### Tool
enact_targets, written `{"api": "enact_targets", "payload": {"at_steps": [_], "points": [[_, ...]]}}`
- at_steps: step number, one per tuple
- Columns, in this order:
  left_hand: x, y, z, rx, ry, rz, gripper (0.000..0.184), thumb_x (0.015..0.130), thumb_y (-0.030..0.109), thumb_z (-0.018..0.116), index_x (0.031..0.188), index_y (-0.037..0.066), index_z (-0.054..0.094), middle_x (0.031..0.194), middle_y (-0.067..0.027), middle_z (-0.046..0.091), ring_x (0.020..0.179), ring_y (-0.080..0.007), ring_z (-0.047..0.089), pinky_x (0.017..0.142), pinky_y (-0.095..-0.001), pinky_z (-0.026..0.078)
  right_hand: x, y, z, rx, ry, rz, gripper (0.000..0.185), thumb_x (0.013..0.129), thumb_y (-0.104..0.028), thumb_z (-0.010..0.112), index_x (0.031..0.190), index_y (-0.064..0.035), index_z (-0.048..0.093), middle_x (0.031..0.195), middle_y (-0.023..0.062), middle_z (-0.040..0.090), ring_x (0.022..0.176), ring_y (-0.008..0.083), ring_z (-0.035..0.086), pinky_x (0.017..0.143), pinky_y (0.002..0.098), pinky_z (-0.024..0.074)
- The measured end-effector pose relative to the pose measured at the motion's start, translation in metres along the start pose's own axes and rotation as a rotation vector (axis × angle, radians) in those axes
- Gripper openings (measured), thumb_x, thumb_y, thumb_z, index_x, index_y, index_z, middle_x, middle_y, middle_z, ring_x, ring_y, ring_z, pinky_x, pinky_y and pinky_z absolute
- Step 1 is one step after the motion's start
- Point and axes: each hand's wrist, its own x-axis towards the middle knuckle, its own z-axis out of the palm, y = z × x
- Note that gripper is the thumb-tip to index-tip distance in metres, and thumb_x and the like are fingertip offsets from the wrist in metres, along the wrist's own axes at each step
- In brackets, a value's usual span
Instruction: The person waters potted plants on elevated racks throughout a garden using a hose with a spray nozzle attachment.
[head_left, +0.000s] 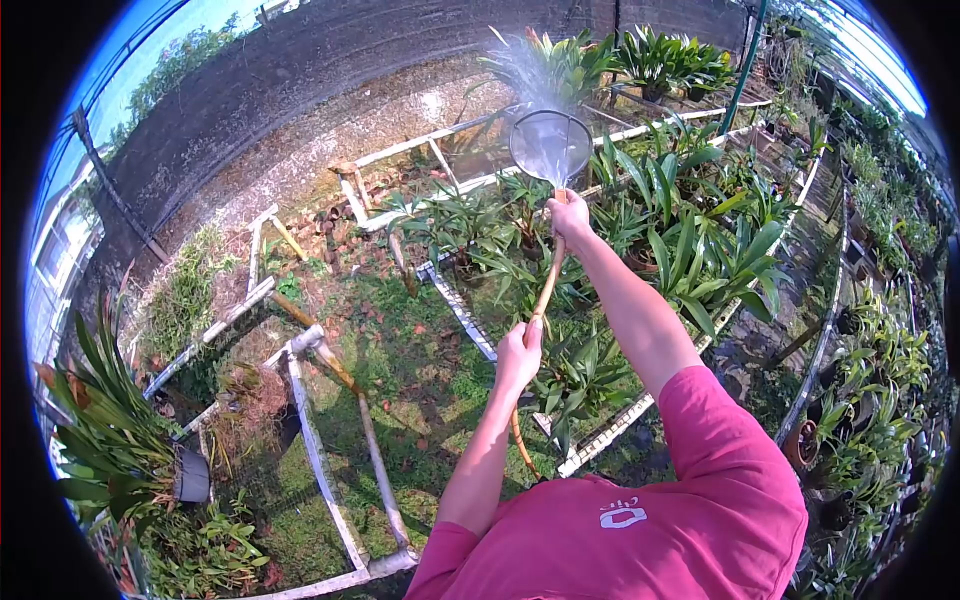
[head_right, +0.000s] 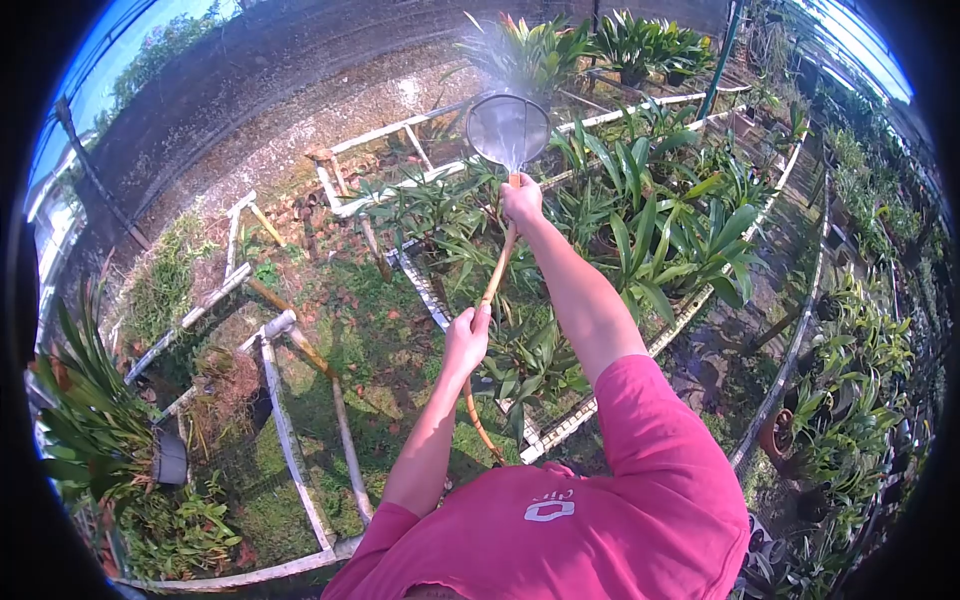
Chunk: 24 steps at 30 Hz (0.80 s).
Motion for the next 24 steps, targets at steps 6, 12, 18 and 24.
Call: {"api": "enact_targets", "payload": {"at_steps": [6, 12, 18, 24], "points": [[0.007, 0.0, 0.009, -0.021, 0.019, 0.034, 0.045, 0.099, 0.039, 0.053, 0.081, -0.001, 0.06, 0.058, -0.0129, 0.053, 0.053, -0.0235, 0.053, 0.053, -0.0394, 0.041, 0.001, -0.003, -0.016, 0.108, 0.1, -0.032, 0.022, 0.087, -0.008, 0.063, 0.109, -0.0041, 0.059, 0.069, 0.0024, 0.057, 0.049, 0.0114, 0.051, 0.043, 0.0299, 0.0422], [0.007, -0.003, 0.021, 0.025, -0.017, 0.061, 0.044, 0.099, 0.039, 0.054, 0.081, -0.001, 0.06, 0.06, -0.0132, 0.054, 0.054, -0.0244, 0.052, 0.054, -0.0395, 0.041, 0.004, 0.004, -0.034, 0.115, 0.145, -0.014, 0.017, 0.089, -0.008, 0.062, 0.105, -0.0048, 0.057, 0.065, 0.0009, 0.052, 0.042, 0.0112, 0.045, 0.037, 0.0289, 0.0378], [-0.007, 0.011, 0.016, -0.008, -0.052, 0.074, 0.044, 0.098, 0.038, 0.055, 0.077, -0.001, 0.053, 0.063, -0.0218, 0.054, 0.058, -0.041, 0.055, 0.055, -0.0477, 0.04, -0.013, 0.0, -0.051, 0.113, 0.17, 0.022, 0.014, 0.09, -0.009, 0.061, 0.103, -0.0048, 0.058, 0.064, 0.001, 0.052, 0.042, 0.011, 0.045, 0.037, 0.0291, 0.038], [-0.028, 0.002, 0.03, -0.062, -0.164, 0.058, 0.043, 0.099, 0.039, 0.054, 0.08, 0.0, 0.059, 0.059, -0.0088, 0.049, 0.054, -0.0182, 0.047, 0.053, -0.0367, 0.039, -0.05, 0.0, -0.088, 0.103, 0.226, 0.086, 0.022, 0.088, -0.008, 0.06, 0.11, -0.0054, 0.059, 0.064, 0.0009, 0.052, 0.043, 0.0108, 0.045, 0.038, 0.0287, 0.0373]]}}
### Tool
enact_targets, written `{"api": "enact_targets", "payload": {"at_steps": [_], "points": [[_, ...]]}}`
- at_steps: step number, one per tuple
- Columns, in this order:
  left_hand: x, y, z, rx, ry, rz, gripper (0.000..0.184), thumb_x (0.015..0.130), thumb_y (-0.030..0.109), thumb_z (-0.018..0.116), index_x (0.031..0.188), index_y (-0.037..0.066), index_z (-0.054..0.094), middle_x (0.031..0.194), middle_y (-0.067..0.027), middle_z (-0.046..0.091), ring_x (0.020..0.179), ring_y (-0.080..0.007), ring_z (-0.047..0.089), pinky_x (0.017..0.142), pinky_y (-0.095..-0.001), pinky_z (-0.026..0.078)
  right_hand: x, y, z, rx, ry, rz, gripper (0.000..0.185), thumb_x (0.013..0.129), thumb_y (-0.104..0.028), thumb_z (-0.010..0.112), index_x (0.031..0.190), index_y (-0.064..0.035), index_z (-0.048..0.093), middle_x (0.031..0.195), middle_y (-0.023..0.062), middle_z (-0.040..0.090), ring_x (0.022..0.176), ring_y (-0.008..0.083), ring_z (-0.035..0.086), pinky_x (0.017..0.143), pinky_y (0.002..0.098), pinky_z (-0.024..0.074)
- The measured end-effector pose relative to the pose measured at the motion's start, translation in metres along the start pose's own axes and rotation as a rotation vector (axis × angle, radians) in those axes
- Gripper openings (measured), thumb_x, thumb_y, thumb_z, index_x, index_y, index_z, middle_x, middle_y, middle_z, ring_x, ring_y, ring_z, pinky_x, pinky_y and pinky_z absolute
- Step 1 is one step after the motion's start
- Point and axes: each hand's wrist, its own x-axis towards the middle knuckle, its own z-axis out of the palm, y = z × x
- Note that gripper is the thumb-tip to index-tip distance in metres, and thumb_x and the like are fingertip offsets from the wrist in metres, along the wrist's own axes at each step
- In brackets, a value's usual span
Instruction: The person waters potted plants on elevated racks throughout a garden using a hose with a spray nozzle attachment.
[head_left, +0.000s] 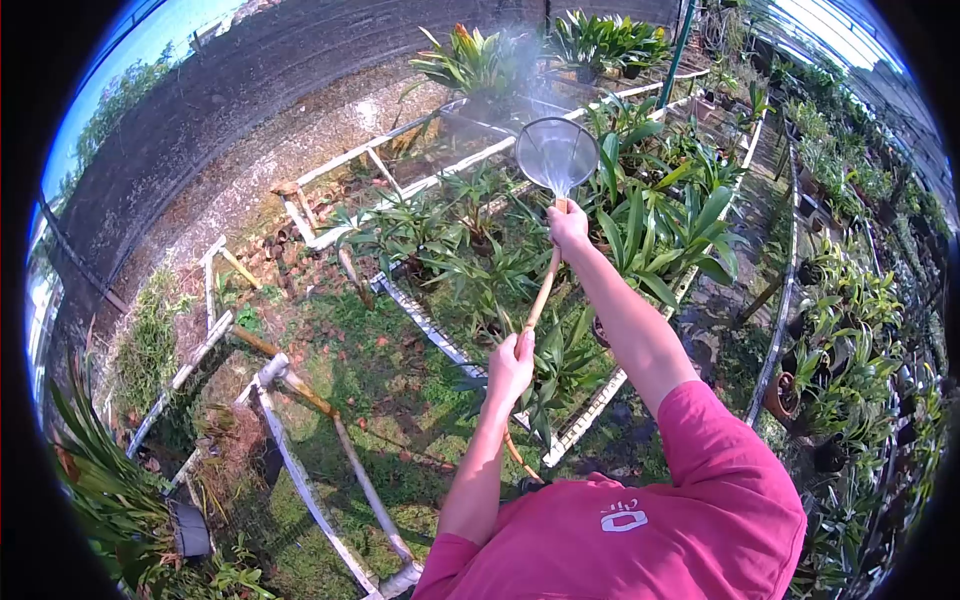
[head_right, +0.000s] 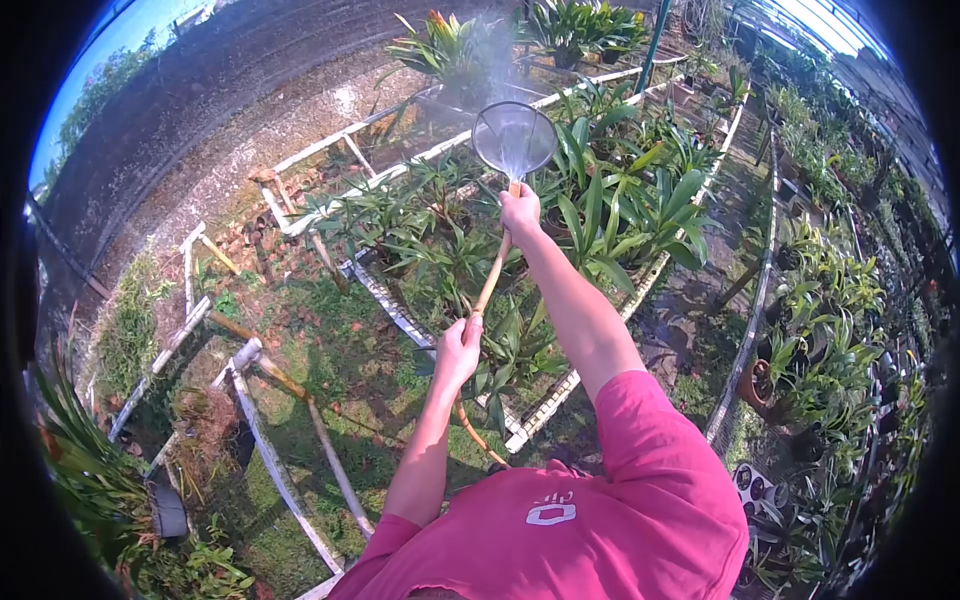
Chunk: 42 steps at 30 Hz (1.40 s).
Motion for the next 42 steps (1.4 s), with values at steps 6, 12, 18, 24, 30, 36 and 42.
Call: {"api": "enact_targets", "payload": {"at_steps": [6, 12, 18, 24, 30, 36, 42], "points": [[-0.03, 0.024, 0.015, -0.05, -0.18, 0.055, 0.044, 0.1, 0.039, 0.054, 0.08, 0.0, 0.059, 0.058, -0.004, 0.046, 0.054, -0.013, 0.043, 0.052, -0.0339, 0.037, -0.014, 0.016, -0.089, 0.0, 0.171, 0.024, 0.017, 0.09, -0.008, 0.058, 0.107, -0.0051, 0.057, 0.064, 0.0011, 0.051, 0.043, 0.0105, 0.045, 0.037, 0.0282, 0.0362], [-0.075, 0.051, 0.056, -0.053, -0.304, 0.114, 0.045, 0.099, 0.04, 0.055, 0.08, 0.0, 0.056, 0.061, -0.0174, 0.054, 0.053, -0.0301, 0.052, 0.054, -0.0431, 0.039, -0.051, 0.009, -0.194, 0.092, 0.272, 0.001, 0.022, 0.088, -0.007, 0.059, 0.111, -0.0053, 0.059, 0.066, 0.0013, 0.052, 0.042, 0.0119, 0.045, 0.037, 0.0305, 0.0358], [-0.141, 0.076, 0.108, 0.084, -0.435, 0.173, 0.04, 0.097, 0.039, 0.056, 0.086, 0.001, 0.056, 0.067, -0.0221, 0.059, 0.061, -0.0398, 0.059, 0.057, -0.0474, 0.043, -0.111, 0.012, -0.308, 0.077, 0.358, 0.012, 0.016, 0.091, -0.006, 0.057, 0.107, -0.0048, 0.057, 0.066, -0.0001, 0.05, 0.042, 0.0094, 0.042, 0.037, 0.0265, 0.0344], [-0.217, 0.076, 0.156, 0.133, -0.494, 0.231, 0.041, 0.097, 0.042, 0.056, 0.085, 0.004, 0.057, 0.065, -0.019, 0.058, 0.061, -0.0372, 0.06, 0.056, -0.0457, 0.043, -0.168, 0.045, -0.398, 0.148, 0.402, 0.012, 0.012, 0.092, -0.008, 0.058, 0.103, -0.0054, 0.056, 0.064, -0.0008, 0.05, 0.042, 0.0094, 0.042, 0.037, 0.0266, 0.0353], [-0.287, 0.084, 0.17, 0.193, -0.544, 0.167, 0.039, 0.098, 0.042, 0.056, 0.085, 0.005, 0.056, 0.061, -0.0152, 0.055, 0.056, -0.0335, 0.057, 0.055, -0.0444, 0.042, -0.217, 0.07, -0.44, 0.166, 0.358, 0.094, 0.019, 0.093, -0.01, 0.06, 0.112, -0.0058, 0.057, 0.065, -0.0002, 0.05, 0.043, 0.0098, 0.044, 0.037, 0.028, 0.035], [-0.319, 0.089, 0.161, 0.172, -0.497, 0.18, 0.037, 0.097, 0.042, 0.057, 0.085, 0.006, 0.058, 0.058, -0.0142, 0.054, 0.055, -0.0334, 0.058, 0.053, -0.0438, 0.042, -0.243, 0.083, -0.45, 0.203, 0.316, 0.121, 0.021, 0.094, -0.011, 0.06, 0.114, -0.0064, 0.057, 0.065, -0.0003, 0.05, 0.043, 0.0098, 0.045, 0.038, 0.028, 0.0369], [-0.349, 0.099, 0.16, 0.177, -0.469, 0.202, 0.037, 0.098, 0.041, 0.056, 0.087, 0.006, 0.058, 0.061, -0.017, 0.056, 0.058, -0.0375, 0.059, 0.054, -0.0457, 0.042, -0.256, 0.068, -0.45, 0.149, 0.258, 0.106, 0.024, 0.093, -0.011, 0.061, 0.116, -0.0057, 0.058, 0.065, 0.0, 0.053, 0.044, 0.0091, 0.045, 0.039, 0.0276, 0.0365]]}}
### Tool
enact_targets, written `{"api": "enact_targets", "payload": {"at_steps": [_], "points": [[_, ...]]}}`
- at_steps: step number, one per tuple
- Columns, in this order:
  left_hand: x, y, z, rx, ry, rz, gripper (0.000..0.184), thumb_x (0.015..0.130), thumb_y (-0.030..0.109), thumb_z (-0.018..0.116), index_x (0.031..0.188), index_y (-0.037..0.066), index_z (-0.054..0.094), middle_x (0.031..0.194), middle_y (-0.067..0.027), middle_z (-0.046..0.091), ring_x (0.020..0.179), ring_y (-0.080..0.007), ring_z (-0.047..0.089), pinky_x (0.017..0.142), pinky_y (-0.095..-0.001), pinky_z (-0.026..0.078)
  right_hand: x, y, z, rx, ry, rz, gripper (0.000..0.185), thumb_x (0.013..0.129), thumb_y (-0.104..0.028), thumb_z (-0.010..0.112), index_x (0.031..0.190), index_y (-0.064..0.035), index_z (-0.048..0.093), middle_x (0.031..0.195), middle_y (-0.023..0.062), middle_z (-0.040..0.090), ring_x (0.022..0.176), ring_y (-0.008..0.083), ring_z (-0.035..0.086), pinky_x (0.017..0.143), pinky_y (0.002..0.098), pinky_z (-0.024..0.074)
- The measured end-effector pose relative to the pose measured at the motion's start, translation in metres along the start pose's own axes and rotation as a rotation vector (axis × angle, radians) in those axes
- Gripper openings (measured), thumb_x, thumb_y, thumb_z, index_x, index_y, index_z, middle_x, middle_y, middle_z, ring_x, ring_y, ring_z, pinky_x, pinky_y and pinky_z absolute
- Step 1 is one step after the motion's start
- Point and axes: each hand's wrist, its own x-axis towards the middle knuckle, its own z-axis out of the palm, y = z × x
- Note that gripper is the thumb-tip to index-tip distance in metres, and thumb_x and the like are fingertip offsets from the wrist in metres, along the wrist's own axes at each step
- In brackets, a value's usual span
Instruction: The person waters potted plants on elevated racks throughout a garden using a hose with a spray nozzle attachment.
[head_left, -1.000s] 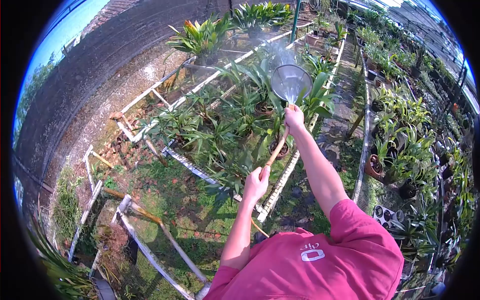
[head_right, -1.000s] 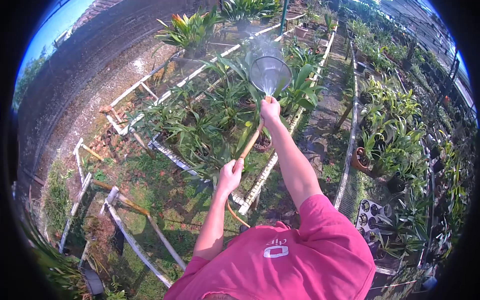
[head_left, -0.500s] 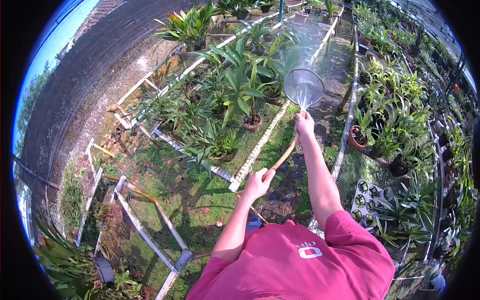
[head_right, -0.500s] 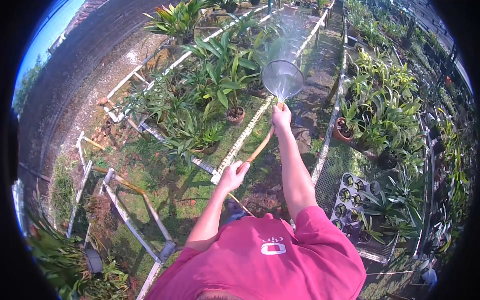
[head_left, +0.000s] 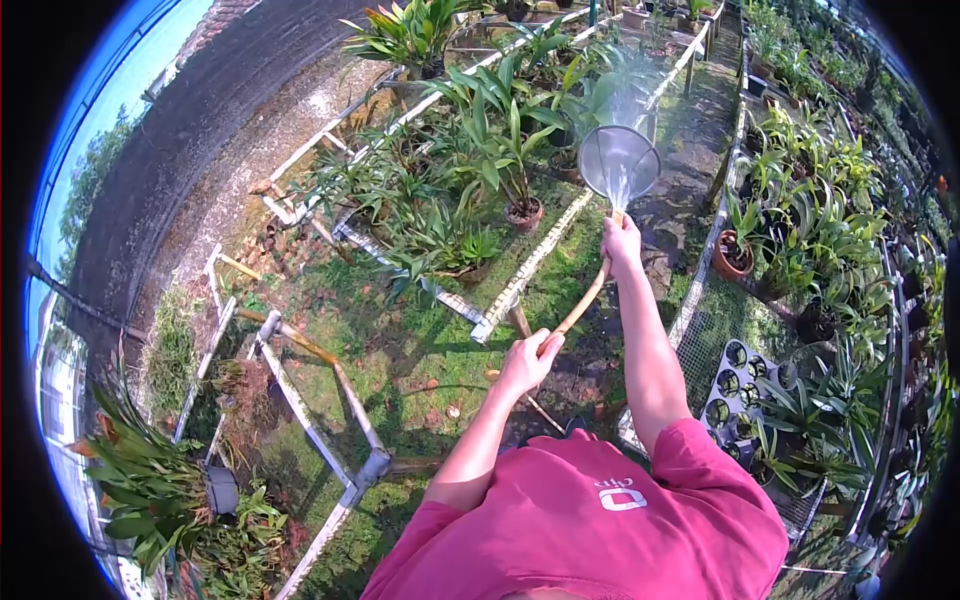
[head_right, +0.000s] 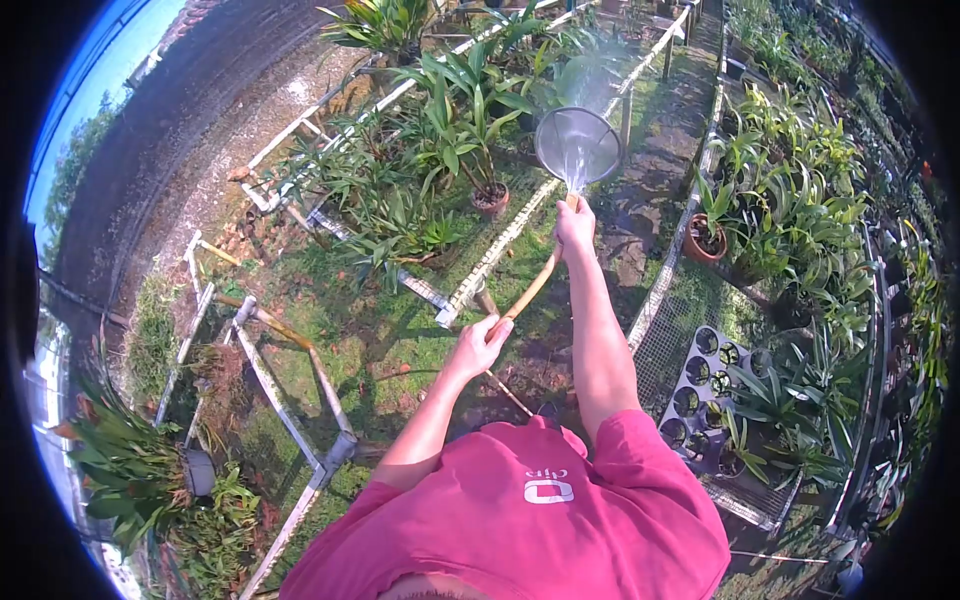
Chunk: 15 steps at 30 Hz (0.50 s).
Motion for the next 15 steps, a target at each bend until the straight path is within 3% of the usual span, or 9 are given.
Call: {"api": "enact_targets", "payload": {"at_steps": [4, 9, 15], "points": [[-0.03, -0.011, -0.009, -0.036, 0.013, -0.039, 0.04, 0.098, 0.041, 0.055, 0.085, 0.003, 0.056, 0.061, -0.0185, 0.055, 0.058, -0.0385, 0.059, 0.053, -0.0456, 0.041, -0.034, -0.005, 0.024, -0.048, -0.125, -0.024, 0.025, 0.093, -0.01, 0.06, 0.117, -0.0054, 0.059, 0.065, -0.0012, 0.053, 0.045, 0.0083, 0.046, 0.039, 0.0274, 0.0368], [-0.063, -0.031, -0.025, -0.046, 0.113, -0.029, 0.043, 0.098, 0.042, 0.055, 0.082, 0.002, 0.054, 0.061, -0.0179, 0.054, 0.056, -0.0368, 0.056, 0.053, -0.0444, 0.04, -0.073, -0.001, 0.054, -0.052, -0.065, 0.011, 0.021, 0.091, -0.008, 0.061, 0.112, -0.005, 0.061, 0.069, 0.0004, 0.055, 0.046, 0.0104, 0.047, 0.041, 0.0288, 0.0388], [-0.055, -0.005, -0.016, -0.093, 0.008, 0.053, 0.04, 0.098, 0.04, 0.055, 0.083, 0.003, 0.056, 0.063, -0.0183, 0.055, 0.058, -0.0378, 0.058, 0.053, -0.0445, 0.041, -0.083, -0.036, -0.011, 0.032, 0.207, -0.079, 0.022, 0.089, -0.007, 0.06, 0.111, -0.0044, 0.06, 0.068, 0.0016, 0.055, 0.045, 0.0106, 0.047, 0.04, 0.0292, 0.038]]}}
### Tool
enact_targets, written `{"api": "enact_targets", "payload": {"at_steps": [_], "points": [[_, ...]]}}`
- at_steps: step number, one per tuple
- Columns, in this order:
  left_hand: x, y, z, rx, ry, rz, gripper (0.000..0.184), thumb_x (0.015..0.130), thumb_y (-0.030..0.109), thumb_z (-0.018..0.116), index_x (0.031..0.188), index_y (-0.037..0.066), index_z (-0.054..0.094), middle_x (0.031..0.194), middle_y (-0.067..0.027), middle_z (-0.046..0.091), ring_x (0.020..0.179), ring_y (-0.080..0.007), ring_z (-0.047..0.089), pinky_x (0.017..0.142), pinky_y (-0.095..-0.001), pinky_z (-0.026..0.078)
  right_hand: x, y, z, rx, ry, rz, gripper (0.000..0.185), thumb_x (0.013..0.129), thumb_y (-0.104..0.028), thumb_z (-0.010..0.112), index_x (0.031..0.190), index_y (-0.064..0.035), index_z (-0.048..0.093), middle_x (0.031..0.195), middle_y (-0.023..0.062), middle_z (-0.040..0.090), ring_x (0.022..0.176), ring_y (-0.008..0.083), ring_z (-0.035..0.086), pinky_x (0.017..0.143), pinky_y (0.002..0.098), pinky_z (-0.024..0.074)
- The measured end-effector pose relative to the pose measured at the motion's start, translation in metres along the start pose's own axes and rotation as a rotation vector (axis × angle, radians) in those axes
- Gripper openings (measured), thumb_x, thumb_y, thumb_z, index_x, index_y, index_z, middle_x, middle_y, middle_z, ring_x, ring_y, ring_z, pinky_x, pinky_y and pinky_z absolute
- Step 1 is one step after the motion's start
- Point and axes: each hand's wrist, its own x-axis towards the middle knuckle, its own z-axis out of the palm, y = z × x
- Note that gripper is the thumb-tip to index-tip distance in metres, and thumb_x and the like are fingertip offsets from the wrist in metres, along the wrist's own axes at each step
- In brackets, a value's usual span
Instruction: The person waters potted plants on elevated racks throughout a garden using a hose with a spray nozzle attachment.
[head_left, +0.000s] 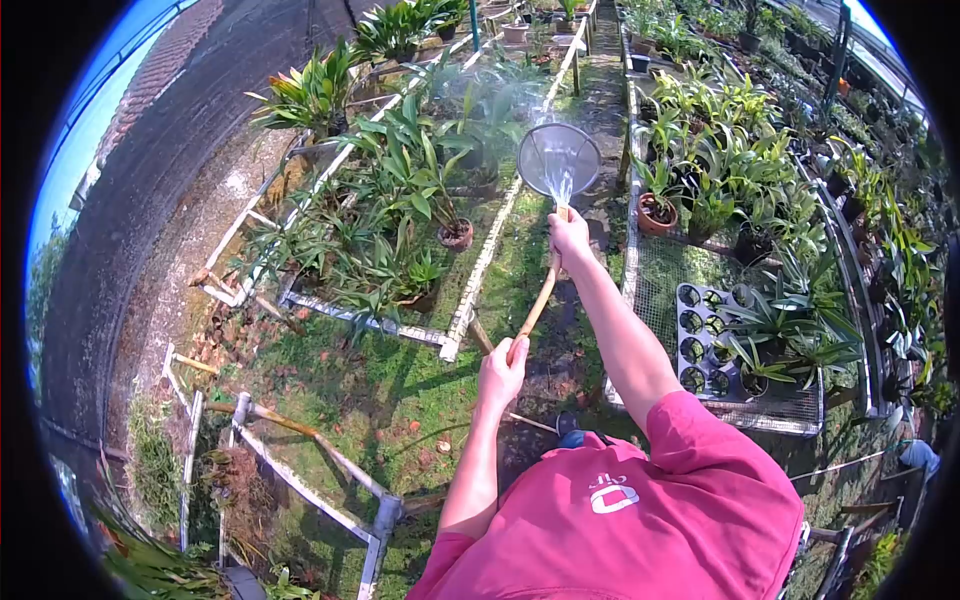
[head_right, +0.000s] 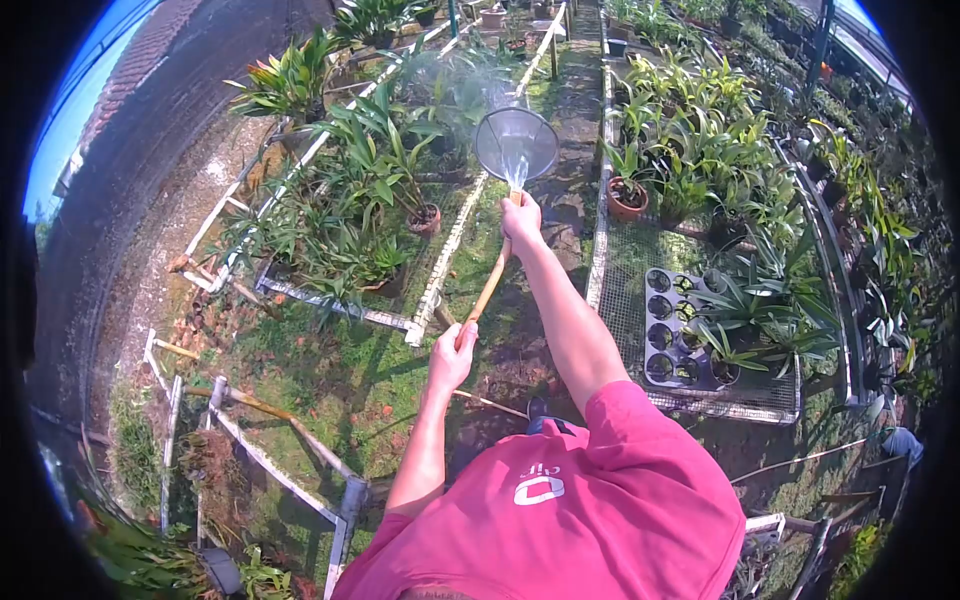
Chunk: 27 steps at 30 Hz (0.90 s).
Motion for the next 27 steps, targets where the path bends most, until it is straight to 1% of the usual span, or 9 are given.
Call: {"api": "enact_targets", "payload": {"at_steps": [4, 5, 7, 8, 16, 19, 20, 25, 27], "points": [[0.004, 0.039, 0.025, -0.101, -0.177, 0.111, 0.032, 0.099, 0.035, 0.055, 0.093, 0.003, 0.058, 0.064, -0.0185, 0.057, 0.059, -0.0368, 0.06, 0.054, -0.0437, 0.042, 0.007, -0.03, -0.076, 0.077, 0.157, -0.044, 0.013, 0.091, -0.008, 0.061, 0.103, -0.0044, 0.057, 0.067, 0.0022, 0.054, 0.041, 0.0106, 0.045, 0.035, 0.0285, 0.0335], [0.004, 0.044, 0.035, -0.115, -0.193, 0.129, 0.031, 0.099, 0.034, 0.055, 0.094, 0.003, 0.059, 0.064, -0.0184, 0.057, 0.059, -0.0364, 0.06, 0.054, -0.0434, 0.042, 0.007, -0.037, -0.096, 0.0, 0.178, -0.015, 0.011, 0.091, -0.01, 0.06, 0.101, -0.0063, 0.055, 0.063, 0.0007, 0.05, 0.042, 0.0107, 0.044, 0.038, 0.0285, 0.0376], [0.004, 0.057, 0.053, -0.132, -0.219, 0.168, 0.029, 0.099, 0.032, 0.055, 0.095, 0.004, 0.06, 0.065, -0.0183, 0.057, 0.059, -0.0357, 0.06, 0.054, -0.0427, 0.042, 0.014, -0.037, -0.128, 0.048, 0.235, -0.025, 0.01, 0.091, -0.009, 0.06, 0.099, -0.0059, 0.056, 0.063, 0.001, 0.05, 0.042, 0.0111, 0.045, 0.038, 0.0285, 0.0381], [0.007, 0.055, 0.065, -0.146, -0.238, 0.158, 0.03, 0.1, 0.031, 0.055, 0.099, 0.003, 0.064, 0.061, -0.0011, 0.048, 0.057, -0.0099, 0.044, 0.052, -0.0316, 0.036, 0.02, -0.034, -0.142, 0.094, 0.235, -0.045, 0.011, 0.09, -0.009, 0.06, 0.1, -0.0054, 0.057, 0.063, 0.0009, 0.05, 0.042, 0.0107, 0.044, 0.038, 0.0285, 0.0381], [0.025, 0.109, 0.106, -0.084, -0.314, 0.212, 0.029, 0.1, 0.03, 0.055, 0.098, 0.003, 0.066, 0.061, -0.0025, 0.048, 0.057, -0.0099, 0.045, 0.053, -0.0311, 0.038, 0.044, -0.045, -0.221, 0.091, 0.42, -0.028, 0.017, 0.09, -0.009, 0.06, 0.107, -0.0053, 0.06, 0.068, 0.0023, 0.054, 0.043, 0.011, 0.047, 0.039, 0.0297, 0.0377], [0.028, 0.116, 0.126, -0.108, -0.326, 0.214, 0.029, 0.1, 0.029, 0.056, 0.098, 0.002, 0.066, 0.061, -0.003, 0.049, 0.057, -0.01, 0.045, 0.053, -0.0309, 0.039, 0.048, -0.047, -0.246, 0.152, 0.361, -0.005, 0.016, 0.09, -0.009, 0.061, 0.105, -0.0033, 0.06, 0.066, 0.0028, 0.054, 0.043, 0.0112, 0.046, 0.038, 0.0298, 0.0367], [0.027, 0.116, 0.131, -0.124, -0.333, 0.211, 0.029, 0.1, 0.029, 0.056, 0.098, 0.002, 0.066, 0.061, -0.0032, 0.049, 0.057, -0.0099, 0.045, 0.053, -0.0308, 0.039, 0.049, -0.048, -0.249, 0.128, 0.416, -0.014, 0.016, 0.09, -0.008, 0.061, 0.104, -0.0019, 0.059, 0.066, 0.0031, 0.054, 0.042, 0.0112, 0.046, 0.038, 0.0294, 0.0359], [0.03, 0.122, 0.143, -0.113, -0.361, 0.209, 0.027, 0.1, 0.027, 0.056, 0.097, 0.002, 0.067, 0.06, -0.0018, 0.048, 0.056, -0.0088, 0.045, 0.052, -0.0304, 0.038, 0.044, -0.052, -0.266, 0.139, 0.337, -0.032, 0.008, 0.092, -0.009, 0.057, 0.1, -0.0071, 0.057, 0.063, -0.001, 0.048, 0.042, 0.0094, 0.041, 0.037, 0.0259, 0.0348], [0.031, 0.12, 0.146, -0.122, -0.353, 0.224, 0.027, 0.099, 0.027, 0.056, 0.097, 0.002, 0.067, 0.059, -0.0011, 0.047, 0.056, -0.0083, 0.044, 0.052, -0.0302, 0.038, 0.045, -0.051, -0.271, 0.124, 0.414, -0.044, 0.008, 0.092, -0.008, 0.057, 0.1, -0.0072, 0.058, 0.063, -0.0013, 0.048, 0.042, 0.0094, 0.041, 0.038, 0.0256, 0.035]]}}
